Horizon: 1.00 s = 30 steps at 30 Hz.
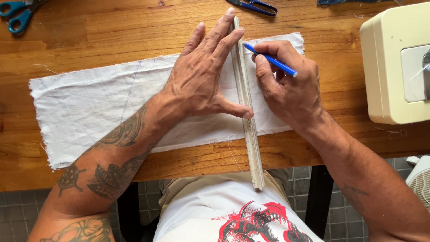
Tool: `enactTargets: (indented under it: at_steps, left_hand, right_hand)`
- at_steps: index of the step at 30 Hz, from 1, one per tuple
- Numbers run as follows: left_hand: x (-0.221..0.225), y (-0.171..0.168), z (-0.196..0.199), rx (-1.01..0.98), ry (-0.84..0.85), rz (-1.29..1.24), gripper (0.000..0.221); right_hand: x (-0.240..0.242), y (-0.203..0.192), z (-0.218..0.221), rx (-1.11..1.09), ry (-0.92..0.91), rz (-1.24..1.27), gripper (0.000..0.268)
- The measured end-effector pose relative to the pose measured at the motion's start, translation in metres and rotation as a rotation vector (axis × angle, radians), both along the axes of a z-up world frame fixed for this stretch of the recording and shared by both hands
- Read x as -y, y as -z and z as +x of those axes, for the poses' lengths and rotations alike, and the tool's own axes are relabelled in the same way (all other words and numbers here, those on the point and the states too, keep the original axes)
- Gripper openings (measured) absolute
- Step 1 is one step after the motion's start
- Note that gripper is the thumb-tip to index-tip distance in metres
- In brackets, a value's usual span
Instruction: Marking fabric with a ruler and pen before cutting it with scissors
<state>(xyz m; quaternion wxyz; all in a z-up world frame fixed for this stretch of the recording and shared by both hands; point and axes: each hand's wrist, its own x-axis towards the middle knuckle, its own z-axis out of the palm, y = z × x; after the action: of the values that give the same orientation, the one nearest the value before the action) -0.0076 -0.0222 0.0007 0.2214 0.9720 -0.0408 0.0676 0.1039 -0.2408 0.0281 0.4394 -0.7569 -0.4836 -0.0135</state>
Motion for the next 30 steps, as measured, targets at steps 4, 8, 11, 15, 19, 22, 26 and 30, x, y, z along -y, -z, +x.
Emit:
enactTargets:
  at_steps: [4, 8, 11, 15, 19, 22, 26, 30]
  left_hand:
    - [0.0018, -0.0037, -0.0002, -0.021, -0.007, -0.001, 0.172]
    - [0.0014, -0.0025, 0.0011, -0.004, -0.005, 0.002, 0.171]
    - [0.0027, -0.0023, 0.0001, -0.014, -0.009, 0.004, 0.172]
    - [0.0019, -0.0024, 0.0000, -0.014, -0.008, 0.012, 0.172]
    - [0.0010, -0.0040, 0.0009, -0.013, -0.006, -0.006, 0.173]
    - [0.0014, -0.0038, -0.0010, -0.004, -0.001, -0.011, 0.172]
    - [0.0014, -0.0039, 0.0004, -0.002, 0.000, -0.006, 0.171]
    - [0.0007, -0.0018, 0.0002, 0.000, 0.004, 0.005, 0.171]
  right_hand:
    - [0.0012, -0.0042, -0.0007, -0.041, 0.003, -0.012, 0.012]
    - [0.0004, -0.0060, 0.0006, -0.035, 0.014, -0.003, 0.012]
    - [0.0009, -0.0046, 0.0008, -0.005, 0.006, -0.002, 0.013]
    - [0.0001, -0.0051, 0.0013, -0.019, 0.020, -0.015, 0.014]
    - [0.0001, -0.0058, 0.0012, -0.058, 0.017, -0.015, 0.015]
    - [0.0008, -0.0042, 0.0002, -0.081, 0.034, -0.026, 0.014]
    - [0.0001, -0.0047, 0.0016, -0.069, 0.028, -0.013, 0.014]
    - [-0.0007, -0.0057, 0.0016, -0.047, 0.015, -0.013, 0.016]
